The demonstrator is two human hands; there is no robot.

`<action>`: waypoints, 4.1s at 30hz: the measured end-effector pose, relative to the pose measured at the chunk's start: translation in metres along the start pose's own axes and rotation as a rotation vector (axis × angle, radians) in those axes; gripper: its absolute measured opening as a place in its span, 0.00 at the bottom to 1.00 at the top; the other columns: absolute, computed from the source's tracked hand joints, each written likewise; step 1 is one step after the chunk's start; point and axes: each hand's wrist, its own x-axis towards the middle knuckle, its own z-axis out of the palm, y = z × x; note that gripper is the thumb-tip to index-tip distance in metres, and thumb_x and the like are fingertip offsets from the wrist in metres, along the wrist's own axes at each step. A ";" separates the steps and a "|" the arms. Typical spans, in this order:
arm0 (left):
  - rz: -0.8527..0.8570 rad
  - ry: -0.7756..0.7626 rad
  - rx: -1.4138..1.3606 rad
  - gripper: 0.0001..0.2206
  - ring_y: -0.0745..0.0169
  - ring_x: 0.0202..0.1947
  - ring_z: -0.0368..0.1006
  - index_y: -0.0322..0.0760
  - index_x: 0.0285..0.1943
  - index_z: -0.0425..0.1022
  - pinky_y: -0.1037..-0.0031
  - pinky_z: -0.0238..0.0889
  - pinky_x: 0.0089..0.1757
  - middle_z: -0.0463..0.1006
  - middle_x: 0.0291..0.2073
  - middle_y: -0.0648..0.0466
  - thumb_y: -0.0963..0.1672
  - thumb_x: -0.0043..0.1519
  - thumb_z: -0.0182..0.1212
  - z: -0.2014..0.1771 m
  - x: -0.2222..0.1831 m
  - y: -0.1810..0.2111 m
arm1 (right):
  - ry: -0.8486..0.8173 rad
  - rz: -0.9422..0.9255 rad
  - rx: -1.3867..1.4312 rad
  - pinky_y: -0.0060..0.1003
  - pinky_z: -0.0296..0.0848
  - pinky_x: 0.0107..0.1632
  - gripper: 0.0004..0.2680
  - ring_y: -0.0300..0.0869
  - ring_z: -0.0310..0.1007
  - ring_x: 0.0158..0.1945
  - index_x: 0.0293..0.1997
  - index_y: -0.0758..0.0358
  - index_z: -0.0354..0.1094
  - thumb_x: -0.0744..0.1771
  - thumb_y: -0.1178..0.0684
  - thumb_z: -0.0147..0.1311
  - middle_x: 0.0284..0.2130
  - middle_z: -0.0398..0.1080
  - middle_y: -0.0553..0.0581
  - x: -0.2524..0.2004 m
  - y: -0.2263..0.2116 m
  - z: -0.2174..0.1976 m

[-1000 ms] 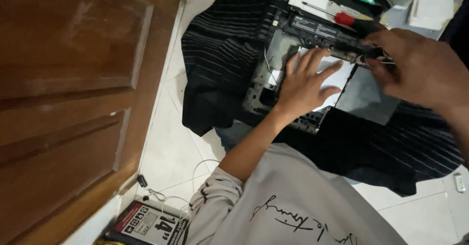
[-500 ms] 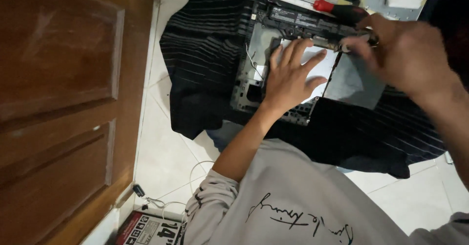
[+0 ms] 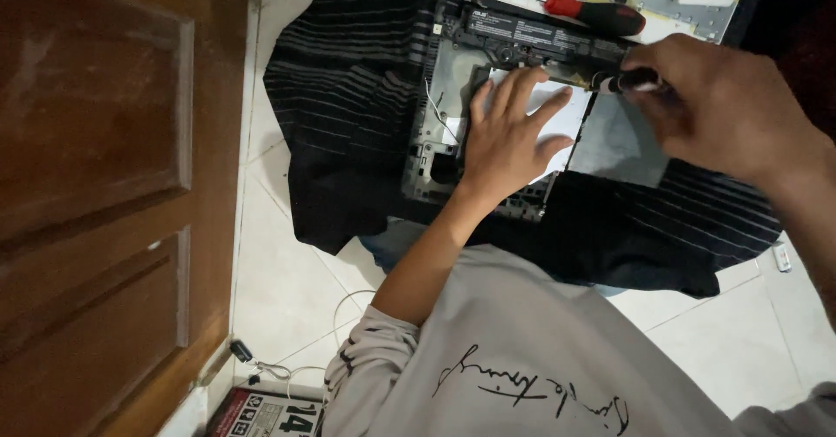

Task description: Unscrewing and removing a metal plate from the internal components of a laptop using a screwdriver.

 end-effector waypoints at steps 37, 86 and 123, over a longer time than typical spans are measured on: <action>-0.003 -0.039 -0.013 0.26 0.55 0.70 0.59 0.58 0.65 0.74 0.49 0.49 0.66 0.65 0.65 0.57 0.57 0.59 0.73 -0.003 0.000 0.002 | -0.008 -0.045 0.033 0.48 0.73 0.33 0.16 0.52 0.78 0.47 0.64 0.58 0.67 0.67 0.57 0.57 0.53 0.73 0.56 -0.009 0.015 0.011; -0.006 -0.034 -0.012 0.25 0.54 0.70 0.60 0.58 0.64 0.74 0.50 0.49 0.66 0.66 0.64 0.57 0.56 0.58 0.73 -0.008 0.004 0.002 | 0.132 -0.096 -0.166 0.43 0.75 0.40 0.16 0.50 0.80 0.54 0.66 0.59 0.72 0.70 0.50 0.61 0.53 0.77 0.56 -0.012 0.003 0.004; -0.017 -0.068 -0.026 0.25 0.53 0.71 0.58 0.59 0.66 0.73 0.48 0.43 0.68 0.64 0.66 0.58 0.56 0.60 0.72 -0.001 0.001 0.002 | 0.255 -0.021 -0.245 0.40 0.74 0.37 0.17 0.46 0.82 0.51 0.63 0.55 0.73 0.73 0.35 0.61 0.48 0.79 0.51 -0.023 0.010 0.017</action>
